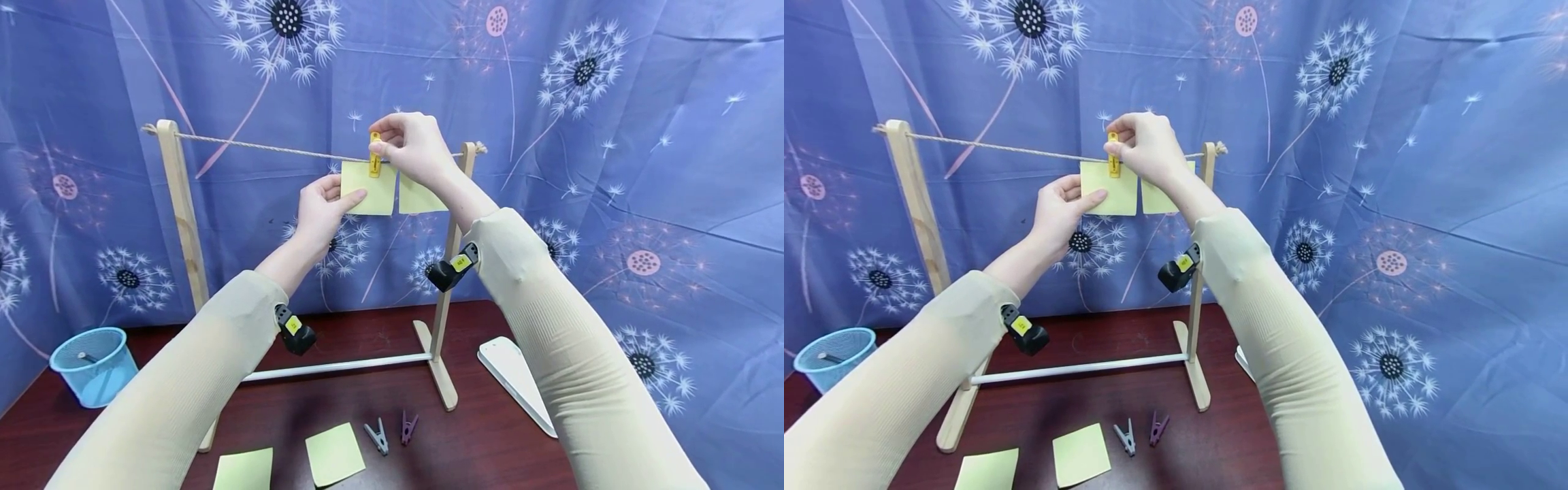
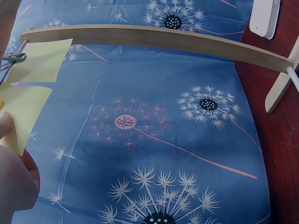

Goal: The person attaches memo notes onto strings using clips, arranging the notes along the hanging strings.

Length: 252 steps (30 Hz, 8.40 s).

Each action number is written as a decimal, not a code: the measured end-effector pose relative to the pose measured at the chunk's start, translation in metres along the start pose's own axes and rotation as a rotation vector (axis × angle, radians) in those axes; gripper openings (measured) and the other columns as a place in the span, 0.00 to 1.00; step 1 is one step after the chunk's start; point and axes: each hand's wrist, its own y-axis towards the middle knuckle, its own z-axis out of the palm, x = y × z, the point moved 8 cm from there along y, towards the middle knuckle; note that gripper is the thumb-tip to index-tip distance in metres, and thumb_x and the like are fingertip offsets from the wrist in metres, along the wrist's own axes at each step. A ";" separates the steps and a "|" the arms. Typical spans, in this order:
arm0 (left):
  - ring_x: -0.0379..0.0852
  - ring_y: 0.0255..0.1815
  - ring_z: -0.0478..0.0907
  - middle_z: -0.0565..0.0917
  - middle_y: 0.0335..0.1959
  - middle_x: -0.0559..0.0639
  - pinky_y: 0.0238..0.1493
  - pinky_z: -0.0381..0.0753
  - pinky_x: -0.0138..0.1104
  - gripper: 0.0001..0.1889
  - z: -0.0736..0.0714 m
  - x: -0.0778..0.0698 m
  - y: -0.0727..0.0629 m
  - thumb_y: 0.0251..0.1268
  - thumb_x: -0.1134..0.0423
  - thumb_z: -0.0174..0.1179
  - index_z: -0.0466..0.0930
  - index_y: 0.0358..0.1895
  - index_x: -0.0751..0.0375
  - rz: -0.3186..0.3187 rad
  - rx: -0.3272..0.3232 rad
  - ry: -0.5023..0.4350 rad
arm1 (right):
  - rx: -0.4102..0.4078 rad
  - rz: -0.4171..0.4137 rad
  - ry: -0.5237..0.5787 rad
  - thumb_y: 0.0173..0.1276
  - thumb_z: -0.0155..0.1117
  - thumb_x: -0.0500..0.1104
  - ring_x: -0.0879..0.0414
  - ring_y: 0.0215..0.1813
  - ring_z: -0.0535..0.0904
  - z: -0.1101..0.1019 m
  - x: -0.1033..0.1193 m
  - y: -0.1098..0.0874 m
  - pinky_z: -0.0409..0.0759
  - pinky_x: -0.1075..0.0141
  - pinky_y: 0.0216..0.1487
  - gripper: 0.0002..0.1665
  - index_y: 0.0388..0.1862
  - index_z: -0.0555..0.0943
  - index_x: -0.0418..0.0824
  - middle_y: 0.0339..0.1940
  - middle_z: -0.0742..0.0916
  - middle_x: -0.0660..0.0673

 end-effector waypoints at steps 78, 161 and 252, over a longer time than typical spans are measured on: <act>0.50 0.55 0.82 0.85 0.53 0.58 0.63 0.73 0.51 0.23 -0.086 0.109 -0.136 0.64 0.56 0.64 0.79 0.59 0.63 -0.285 0.491 0.433 | -0.388 -0.274 0.226 0.64 0.59 0.26 0.43 0.44 0.85 0.073 -0.091 -0.150 0.80 0.68 0.51 0.11 0.45 0.81 0.29 0.42 0.88 0.35; 0.34 0.29 0.68 0.74 0.31 0.46 0.33 0.69 0.28 0.27 -0.135 0.200 -0.245 0.26 0.78 0.75 0.76 0.39 0.63 -0.296 0.831 0.621 | 0.844 -0.137 0.423 0.53 0.76 0.36 0.56 0.50 0.79 0.238 -0.205 -0.300 0.79 0.66 0.53 0.22 0.48 0.84 0.31 0.48 0.84 0.35; 0.29 0.21 0.69 0.80 0.19 0.41 0.25 0.72 0.27 0.13 -0.148 0.207 -0.239 0.35 0.69 0.77 0.80 0.23 0.61 -0.244 0.733 0.741 | 0.508 0.175 0.682 0.65 0.67 0.37 0.66 0.46 0.81 0.221 -0.212 -0.285 0.78 0.70 0.52 0.22 0.52 0.77 0.24 0.45 0.84 0.26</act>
